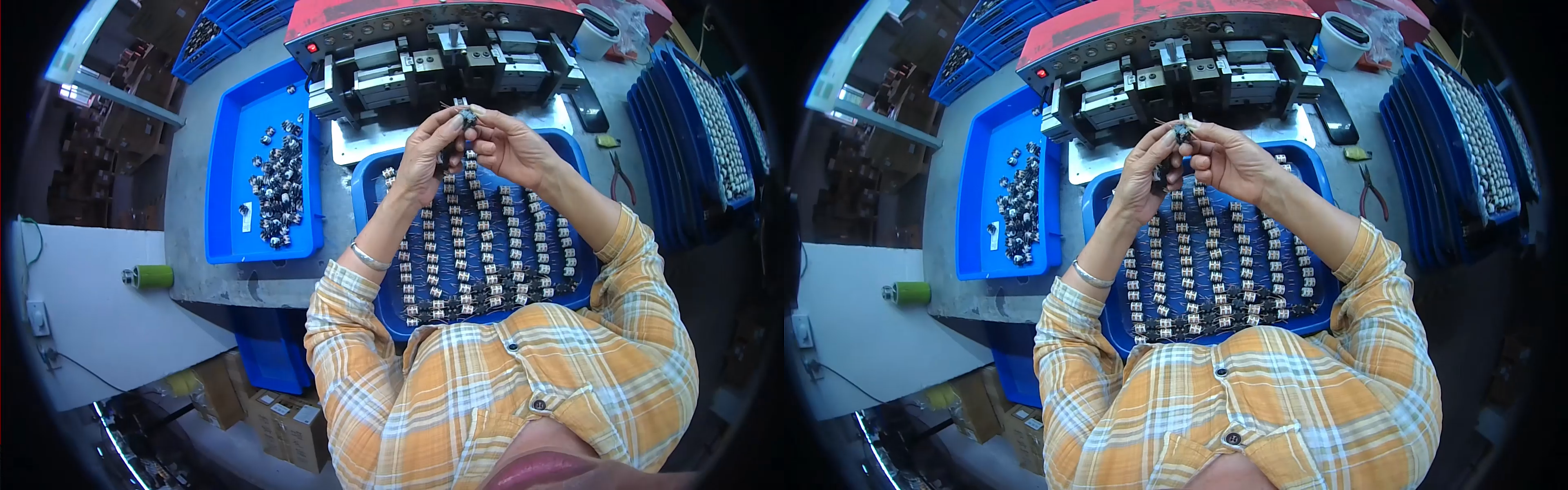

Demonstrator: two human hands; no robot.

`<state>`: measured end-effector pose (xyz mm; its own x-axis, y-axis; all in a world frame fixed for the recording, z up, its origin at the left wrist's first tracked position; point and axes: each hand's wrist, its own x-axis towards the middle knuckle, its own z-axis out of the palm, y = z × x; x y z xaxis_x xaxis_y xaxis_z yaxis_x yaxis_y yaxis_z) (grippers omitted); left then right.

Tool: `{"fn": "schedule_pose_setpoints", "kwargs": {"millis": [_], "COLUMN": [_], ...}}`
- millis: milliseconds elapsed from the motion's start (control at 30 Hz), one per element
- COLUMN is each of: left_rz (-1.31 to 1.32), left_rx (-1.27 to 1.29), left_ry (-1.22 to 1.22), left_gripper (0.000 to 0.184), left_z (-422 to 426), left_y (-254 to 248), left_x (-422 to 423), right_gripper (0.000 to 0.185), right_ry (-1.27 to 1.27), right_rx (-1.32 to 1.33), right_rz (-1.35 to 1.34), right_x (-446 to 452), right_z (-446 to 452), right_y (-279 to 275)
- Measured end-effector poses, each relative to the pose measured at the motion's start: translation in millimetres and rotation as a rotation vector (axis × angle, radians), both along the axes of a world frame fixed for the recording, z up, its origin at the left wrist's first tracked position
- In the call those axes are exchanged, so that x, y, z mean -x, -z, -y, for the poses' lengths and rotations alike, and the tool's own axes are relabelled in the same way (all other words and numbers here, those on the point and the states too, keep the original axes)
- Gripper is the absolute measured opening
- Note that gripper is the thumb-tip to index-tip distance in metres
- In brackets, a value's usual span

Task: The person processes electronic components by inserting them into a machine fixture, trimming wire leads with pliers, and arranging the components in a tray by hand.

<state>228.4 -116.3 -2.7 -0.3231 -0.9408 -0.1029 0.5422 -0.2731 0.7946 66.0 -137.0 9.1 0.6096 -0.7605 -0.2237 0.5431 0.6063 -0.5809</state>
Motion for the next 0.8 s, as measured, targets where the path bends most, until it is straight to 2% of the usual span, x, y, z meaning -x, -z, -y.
{"fn": "schedule_pose_setpoints", "kwargs": {"millis": [100, 167, 233, 267, 367, 433, 467, 533, 567, 700, 767, 800], "left_rz": [0.026, -0.049, -0.141, -0.233, -0.370, -0.375, -0.382, -0.393, -0.418, -0.397, -0.423, -0.423], "left_rx": [0.006, -0.041, -0.061, -0.085, -0.106, -0.111, -0.124, -0.145, -0.154, -0.184, -0.189, -0.187], "left_ry": [0.001, 0.029, 0.065, 0.077, 0.117, 0.142, 0.144, 0.146, 0.157, 0.145, 0.148, 0.146], "left_gripper": [0.024, 0.020, 0.016, 0.016, 0.020, 0.022, 0.022, 0.024, 0.024, 0.024, 0.024, 0.024], "left_z": [-6, -8, -9, -12, -18, -19, -21, -21, -21, -23, -24, -25], "left_y": [1, 1, 4, 0, 1, 2, 2, 3, 5, 5, 4, 5], "left_x": [1, 2, 0, -2, -6, -6, -5, -4, -3, -5, -5, -5], "right_gripper": [0.024, 0.030, 0.034, 0.033, 0.035, 0.042, 0.042, 0.047, 0.050, 0.046, 0.042, 0.042], "right_ry": [0.029, -0.011, 0.129, 0.271, 0.672, 0.660, 0.663, 0.422, 0.323, 0.294, 0.441, 0.442], "right_rx": [0.040, 0.068, 0.187, 0.351, 0.685, 0.902, 0.893, 0.607, 0.570, 0.635, 0.869, 0.873], "right_rz": [-0.063, -0.083, -0.422, -0.588, -1.427, -2.064, -2.067, -2.385, -2.397, -2.374, -2.320, -2.318], "right_x": [1, 9, 38, 62, 157, 206, 213, 222, 228, 229, 247, 252], "right_z": [-11, -18, -22, -22, -18, -29, -38, -53, -56, -58, -53, -54], "right_y": [3, -1, -13, -9, 40, 72, 78, 86, 92, 94, 111, 115]}}
